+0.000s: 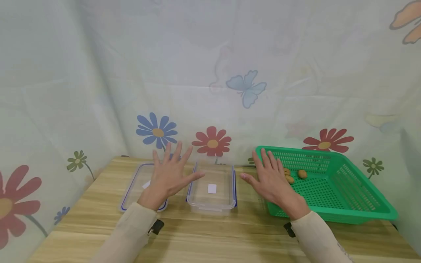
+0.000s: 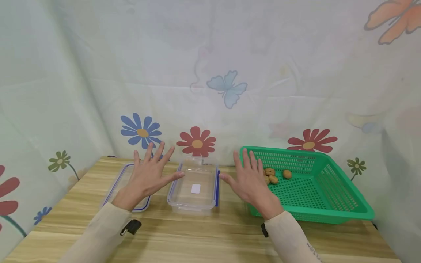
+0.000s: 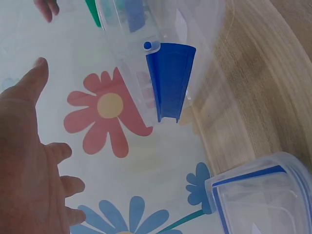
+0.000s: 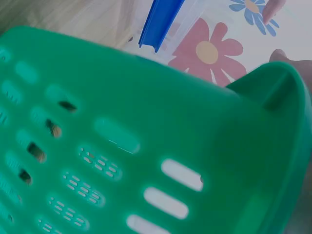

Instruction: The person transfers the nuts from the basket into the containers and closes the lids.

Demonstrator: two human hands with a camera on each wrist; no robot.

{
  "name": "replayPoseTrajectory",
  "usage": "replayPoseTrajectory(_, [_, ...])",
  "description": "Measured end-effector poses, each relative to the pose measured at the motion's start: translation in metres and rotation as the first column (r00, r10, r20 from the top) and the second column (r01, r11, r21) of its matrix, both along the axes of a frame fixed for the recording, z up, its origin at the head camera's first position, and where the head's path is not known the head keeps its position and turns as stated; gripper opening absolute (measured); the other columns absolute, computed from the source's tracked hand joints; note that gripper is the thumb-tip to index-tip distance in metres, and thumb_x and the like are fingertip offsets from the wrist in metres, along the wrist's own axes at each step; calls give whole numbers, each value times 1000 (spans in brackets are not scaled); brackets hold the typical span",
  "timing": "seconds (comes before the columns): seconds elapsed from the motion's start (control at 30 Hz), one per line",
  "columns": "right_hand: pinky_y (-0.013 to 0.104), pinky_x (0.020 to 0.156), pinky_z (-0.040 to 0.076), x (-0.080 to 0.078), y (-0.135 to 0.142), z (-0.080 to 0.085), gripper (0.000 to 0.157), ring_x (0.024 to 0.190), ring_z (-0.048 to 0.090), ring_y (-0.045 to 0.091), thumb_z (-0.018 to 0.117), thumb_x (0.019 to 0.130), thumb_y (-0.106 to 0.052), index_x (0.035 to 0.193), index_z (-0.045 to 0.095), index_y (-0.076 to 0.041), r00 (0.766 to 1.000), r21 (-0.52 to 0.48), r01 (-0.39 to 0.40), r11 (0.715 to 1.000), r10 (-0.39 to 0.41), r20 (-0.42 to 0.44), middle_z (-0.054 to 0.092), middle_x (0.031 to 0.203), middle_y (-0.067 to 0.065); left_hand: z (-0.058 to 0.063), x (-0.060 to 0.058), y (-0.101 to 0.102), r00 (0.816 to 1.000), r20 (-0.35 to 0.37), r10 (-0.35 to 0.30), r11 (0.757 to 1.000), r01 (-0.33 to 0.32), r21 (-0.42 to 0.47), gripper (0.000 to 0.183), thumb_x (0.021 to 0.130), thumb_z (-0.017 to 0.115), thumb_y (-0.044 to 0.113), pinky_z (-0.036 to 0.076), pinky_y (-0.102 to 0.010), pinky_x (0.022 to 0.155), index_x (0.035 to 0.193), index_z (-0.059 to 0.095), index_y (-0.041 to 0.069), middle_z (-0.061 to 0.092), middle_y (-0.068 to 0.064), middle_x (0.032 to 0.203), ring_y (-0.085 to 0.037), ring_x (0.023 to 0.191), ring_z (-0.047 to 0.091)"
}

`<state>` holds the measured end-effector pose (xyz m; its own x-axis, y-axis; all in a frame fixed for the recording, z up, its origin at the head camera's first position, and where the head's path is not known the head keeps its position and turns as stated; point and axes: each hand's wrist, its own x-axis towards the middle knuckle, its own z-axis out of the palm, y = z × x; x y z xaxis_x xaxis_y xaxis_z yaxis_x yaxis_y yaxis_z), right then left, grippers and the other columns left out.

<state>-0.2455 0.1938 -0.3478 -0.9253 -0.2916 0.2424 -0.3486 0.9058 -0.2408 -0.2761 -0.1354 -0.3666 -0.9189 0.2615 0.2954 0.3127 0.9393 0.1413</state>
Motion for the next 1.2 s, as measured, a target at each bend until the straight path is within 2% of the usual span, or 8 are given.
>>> replayPoseTrajectory(0.33, [72,125,3,-1,15,10,89,158,2,52,53,109,-54,169,15,-2,999,-8,-22,1000,22,23,6,174,27,1,-3,2,1000,-4,0,1000,0,-4,106,90,43,90,-11,-80,117,171,22,25,9,-15,177,-49,159,1])
replayPoseTrajectory(0.67, [73,124,2,2,31,32,90,157,1,53,53,109,-55,169,14,0,998,1,-23,1000,23,61,5,173,29,5,-5,6,1000,0,13,1000,-13,-5,108,89,42,91,-10,-80,117,171,21,26,8,-14,177,-49,159,0])
replayPoseTrajectory(0.87, [73,123,3,0,48,43,90,157,1,54,53,109,-54,168,14,2,996,-19,-54,998,55,76,6,172,32,7,-6,9,1000,4,7,1000,-7,6,107,90,46,89,-9,-80,117,172,20,26,8,-14,177,-48,159,1])
replayPoseTrajectory(1.2, [77,120,8,-11,75,54,93,155,5,57,54,108,-56,167,15,4,991,-4,-85,996,85,102,10,170,35,0,-9,12,1000,10,1,999,-2,53,105,91,50,86,-1,-81,119,171,25,22,15,-15,176,-50,159,8])
